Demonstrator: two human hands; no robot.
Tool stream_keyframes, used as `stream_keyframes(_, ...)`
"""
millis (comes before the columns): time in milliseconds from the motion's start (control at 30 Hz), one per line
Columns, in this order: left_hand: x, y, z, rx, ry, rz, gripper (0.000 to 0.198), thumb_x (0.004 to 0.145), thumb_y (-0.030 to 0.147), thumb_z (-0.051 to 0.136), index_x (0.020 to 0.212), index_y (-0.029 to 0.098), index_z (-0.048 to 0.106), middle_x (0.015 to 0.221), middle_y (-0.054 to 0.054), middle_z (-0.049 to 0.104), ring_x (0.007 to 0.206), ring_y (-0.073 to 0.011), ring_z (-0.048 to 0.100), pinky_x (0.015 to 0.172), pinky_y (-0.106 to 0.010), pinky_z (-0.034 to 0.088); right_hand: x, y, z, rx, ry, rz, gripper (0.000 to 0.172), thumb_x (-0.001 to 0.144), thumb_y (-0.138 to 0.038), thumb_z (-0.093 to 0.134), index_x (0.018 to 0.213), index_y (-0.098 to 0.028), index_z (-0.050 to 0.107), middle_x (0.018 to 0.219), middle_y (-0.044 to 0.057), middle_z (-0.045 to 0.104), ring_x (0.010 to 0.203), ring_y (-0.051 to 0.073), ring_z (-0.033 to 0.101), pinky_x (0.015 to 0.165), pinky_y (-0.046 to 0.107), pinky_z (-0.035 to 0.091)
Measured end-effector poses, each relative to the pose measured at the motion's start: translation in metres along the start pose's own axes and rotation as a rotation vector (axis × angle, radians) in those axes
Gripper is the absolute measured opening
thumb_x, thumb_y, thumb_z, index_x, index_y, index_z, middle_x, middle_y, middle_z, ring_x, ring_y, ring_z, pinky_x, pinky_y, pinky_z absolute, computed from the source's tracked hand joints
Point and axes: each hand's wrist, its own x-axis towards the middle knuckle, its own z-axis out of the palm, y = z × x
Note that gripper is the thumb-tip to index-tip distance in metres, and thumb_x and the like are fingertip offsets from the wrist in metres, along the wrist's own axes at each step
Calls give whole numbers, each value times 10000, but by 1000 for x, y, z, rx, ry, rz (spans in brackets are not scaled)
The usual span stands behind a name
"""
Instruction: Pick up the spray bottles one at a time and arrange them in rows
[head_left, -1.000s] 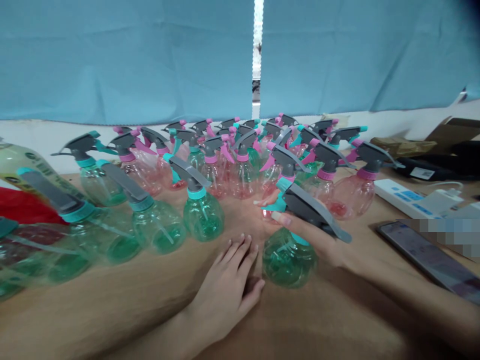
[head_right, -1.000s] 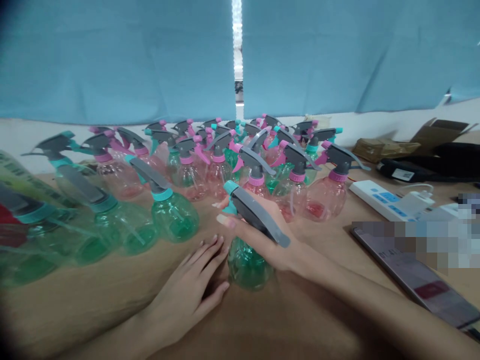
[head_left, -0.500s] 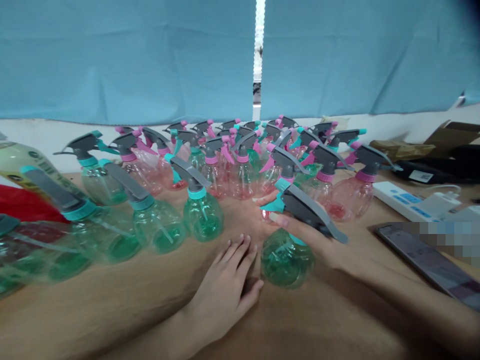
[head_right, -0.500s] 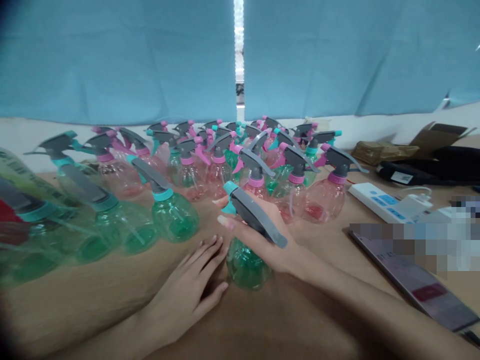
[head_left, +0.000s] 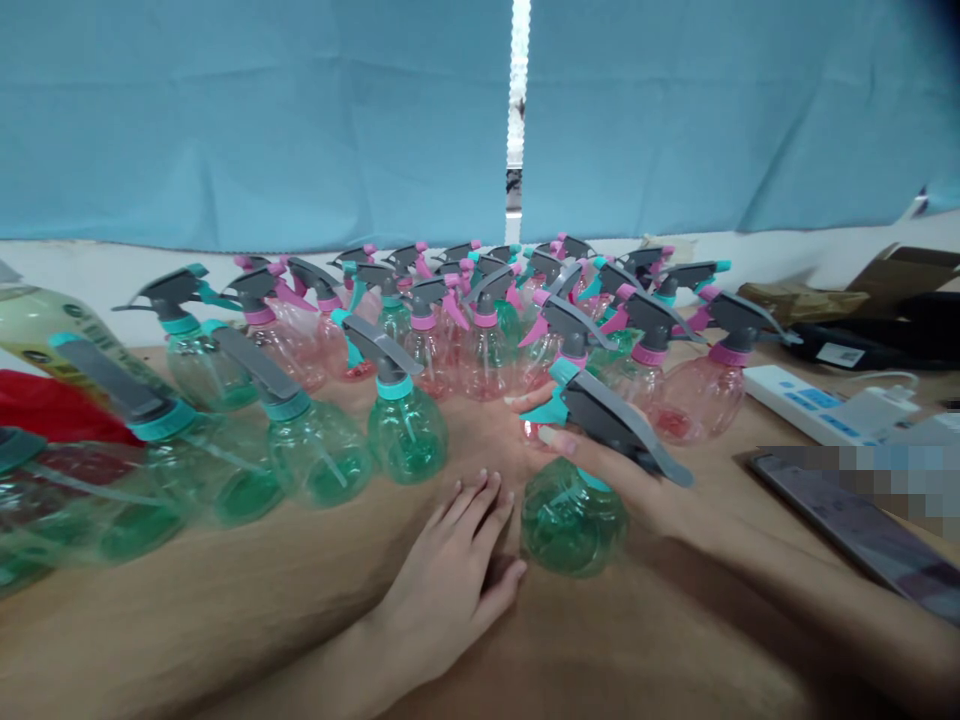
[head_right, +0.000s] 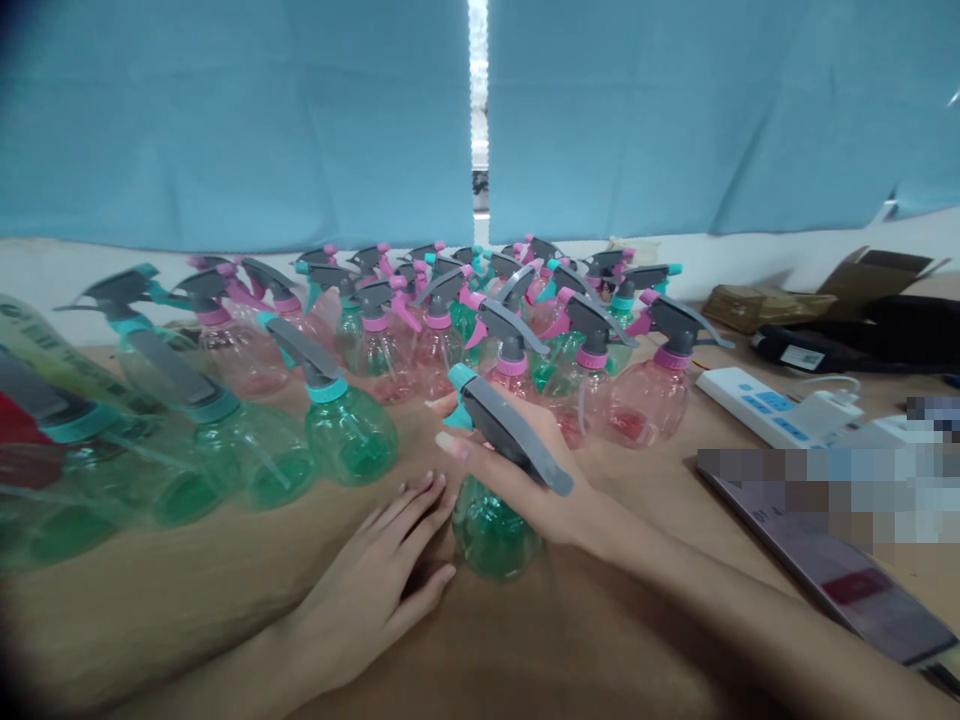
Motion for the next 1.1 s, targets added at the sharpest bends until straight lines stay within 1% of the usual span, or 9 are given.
stream_keyframes(67,0,0,-1,-6,6,0,561,938,368,517,1392,52,424,1476,-172,386,1366,-295,353,1093,-481,332,0,-1,0,20,-7,-11,297,880,-322,588,1176,-293,609,1008,8,694,983,208,645,855,365,517)
stream_keyframes(133,0,0,-1,-6,5,-5,556,936,373,516,1390,64,429,1478,-165,385,1364,-293,356,1091,-481,335,1,-2,-1,0,-19,1,281,878,-315,596,1157,-295,615,1006,5,693,955,202,651,862,369,511)
stream_keyframes(233,0,1,-2,9,-17,-13,554,937,382,513,1390,73,433,1480,-160,383,1358,-293,367,1082,-483,346,1,-1,-2,-42,4,27,215,866,-345,608,1071,-292,644,923,0,696,837,199,656,796,376,525)
stream_keyframes(333,0,1,-2,16,-29,-13,561,940,381,512,1392,60,428,1476,-166,386,1361,-294,362,1084,-486,340,0,1,-2,-37,23,29,179,857,-372,614,1009,-288,656,868,2,687,789,204,650,740,377,534)
stream_keyframes(633,0,0,-1,-24,1,-19,546,950,385,475,1399,82,412,1481,-155,386,1374,-279,339,1100,-470,315,2,-3,-2,-9,6,12,239,848,-395,627,1047,-263,622,782,-6,677,689,177,643,616,324,532)
stream_keyframes(767,1,0,-1,-20,-19,-19,545,954,384,466,1402,77,408,1483,-163,377,1382,-283,321,1094,-477,322,3,-5,-1,29,1,-9,315,844,-382,633,1140,-278,605,765,1,680,819,212,673,685,343,547)
stream_keyframes(867,2,0,-1,-10,-32,-19,561,951,380,480,1405,62,402,1483,-172,374,1381,-289,322,1092,-483,325,3,-6,-1,38,10,-18,248,838,-342,645,1077,-279,630,773,1,680,908,223,670,756,360,550)
stream_keyframes(967,2,-1,-1,-20,-17,-20,565,948,383,486,1412,74,394,1482,-162,381,1378,-289,329,1094,-480,325,4,-9,-1,74,-3,-17,266,814,-291,674,1072,-255,623,925,15,694,972,211,659,836,357,541)
stream_keyframes(1100,1,-1,0,-31,2,-17,553,951,386,477,1408,83,399,1483,-159,381,1380,-288,326,1098,-481,318,4,-11,-2,46,-3,-20,318,819,-283,666,1127,-238,600,1040,35,685,937,189,659,832,337,535)
